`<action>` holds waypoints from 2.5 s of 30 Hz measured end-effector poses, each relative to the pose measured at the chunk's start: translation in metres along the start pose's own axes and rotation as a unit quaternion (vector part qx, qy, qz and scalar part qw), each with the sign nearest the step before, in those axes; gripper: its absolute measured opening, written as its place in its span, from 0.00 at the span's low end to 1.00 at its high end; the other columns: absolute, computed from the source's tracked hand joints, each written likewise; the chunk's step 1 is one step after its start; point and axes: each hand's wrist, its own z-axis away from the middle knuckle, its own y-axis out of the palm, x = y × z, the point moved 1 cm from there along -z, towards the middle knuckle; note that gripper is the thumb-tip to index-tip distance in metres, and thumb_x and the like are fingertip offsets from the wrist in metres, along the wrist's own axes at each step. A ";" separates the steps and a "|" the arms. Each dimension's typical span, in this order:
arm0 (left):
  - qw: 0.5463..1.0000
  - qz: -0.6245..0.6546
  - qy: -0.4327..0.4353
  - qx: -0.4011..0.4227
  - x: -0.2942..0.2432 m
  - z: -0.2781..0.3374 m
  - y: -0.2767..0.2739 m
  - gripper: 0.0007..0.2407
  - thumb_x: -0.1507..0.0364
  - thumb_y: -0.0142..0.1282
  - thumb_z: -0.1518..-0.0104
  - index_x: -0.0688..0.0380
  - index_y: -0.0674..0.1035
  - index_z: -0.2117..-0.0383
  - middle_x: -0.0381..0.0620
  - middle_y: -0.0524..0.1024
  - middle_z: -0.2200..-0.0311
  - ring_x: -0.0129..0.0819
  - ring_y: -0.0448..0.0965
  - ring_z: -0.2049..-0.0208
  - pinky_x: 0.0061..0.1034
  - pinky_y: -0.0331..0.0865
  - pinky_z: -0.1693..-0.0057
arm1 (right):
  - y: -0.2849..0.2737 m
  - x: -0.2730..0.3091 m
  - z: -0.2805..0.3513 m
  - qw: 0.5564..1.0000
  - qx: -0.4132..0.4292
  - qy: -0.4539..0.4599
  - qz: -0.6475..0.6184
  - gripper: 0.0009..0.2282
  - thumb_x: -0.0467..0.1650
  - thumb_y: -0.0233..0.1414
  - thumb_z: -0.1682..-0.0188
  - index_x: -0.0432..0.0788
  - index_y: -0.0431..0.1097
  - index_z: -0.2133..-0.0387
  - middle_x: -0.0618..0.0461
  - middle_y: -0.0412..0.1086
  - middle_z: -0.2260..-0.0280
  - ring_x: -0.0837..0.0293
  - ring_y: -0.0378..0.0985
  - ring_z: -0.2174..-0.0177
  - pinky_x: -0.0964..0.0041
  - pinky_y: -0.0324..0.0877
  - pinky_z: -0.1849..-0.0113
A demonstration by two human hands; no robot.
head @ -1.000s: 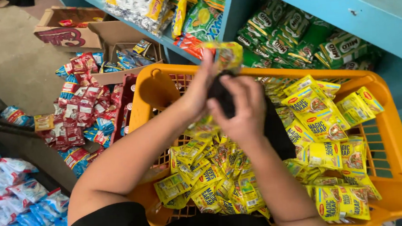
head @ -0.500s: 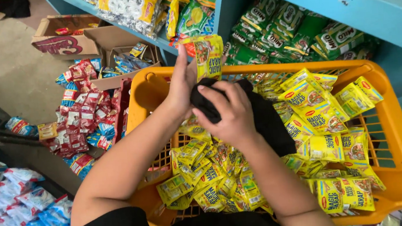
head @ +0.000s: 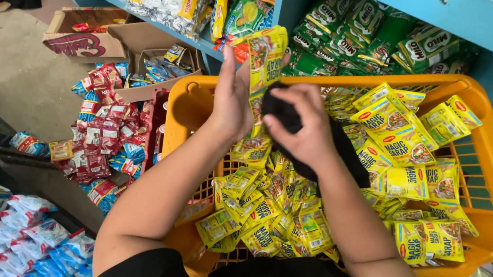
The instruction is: Sorting and organizing seasoning sachets into a plastic crate in a grocery store.
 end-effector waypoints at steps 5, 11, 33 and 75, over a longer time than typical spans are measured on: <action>0.999 -0.043 -0.019 -0.022 -0.016 0.009 0.033 0.40 0.41 0.34 0.39 0.69 0.60 0.33 0.70 0.60 0.35 0.58 0.56 0.30 0.51 0.49 0.27 | -0.002 -0.012 0.001 0.988 0.024 0.103 -0.113 0.22 0.34 0.62 0.51 0.44 0.65 0.45 0.43 0.62 0.48 0.45 0.66 0.45 0.47 0.60 0.43; 0.972 -0.221 -0.082 0.008 -0.031 0.015 0.035 0.38 0.43 0.32 0.37 0.66 0.57 0.32 0.63 0.51 0.30 0.53 0.45 0.27 0.49 0.37 0.25 | -0.005 -0.017 0.007 0.941 -0.033 0.225 -0.250 0.24 0.30 0.67 0.59 0.46 0.68 0.49 0.54 0.66 0.62 0.61 0.70 0.62 0.69 0.71 0.61; 0.919 -0.323 -0.213 0.080 0.000 0.008 0.030 0.46 0.36 0.19 0.43 0.64 0.38 0.29 0.69 0.29 0.28 0.56 0.26 0.27 0.51 0.27 0.27 | -0.023 -0.019 -0.003 0.994 -0.104 -0.015 0.043 0.15 0.30 0.58 0.46 0.38 0.68 0.49 0.42 0.63 0.54 0.38 0.70 0.51 0.48 0.64 0.47; 0.967 -0.228 -0.105 -0.039 -0.032 0.010 0.043 0.51 0.33 0.24 0.50 0.69 0.39 0.30 0.72 0.27 0.29 0.59 0.22 0.28 0.54 0.23 0.28 | -0.013 0.002 -0.004 0.990 -0.080 -0.029 0.108 0.16 0.30 0.64 0.51 0.40 0.74 0.50 0.43 0.67 0.57 0.37 0.76 0.57 0.45 0.72 0.56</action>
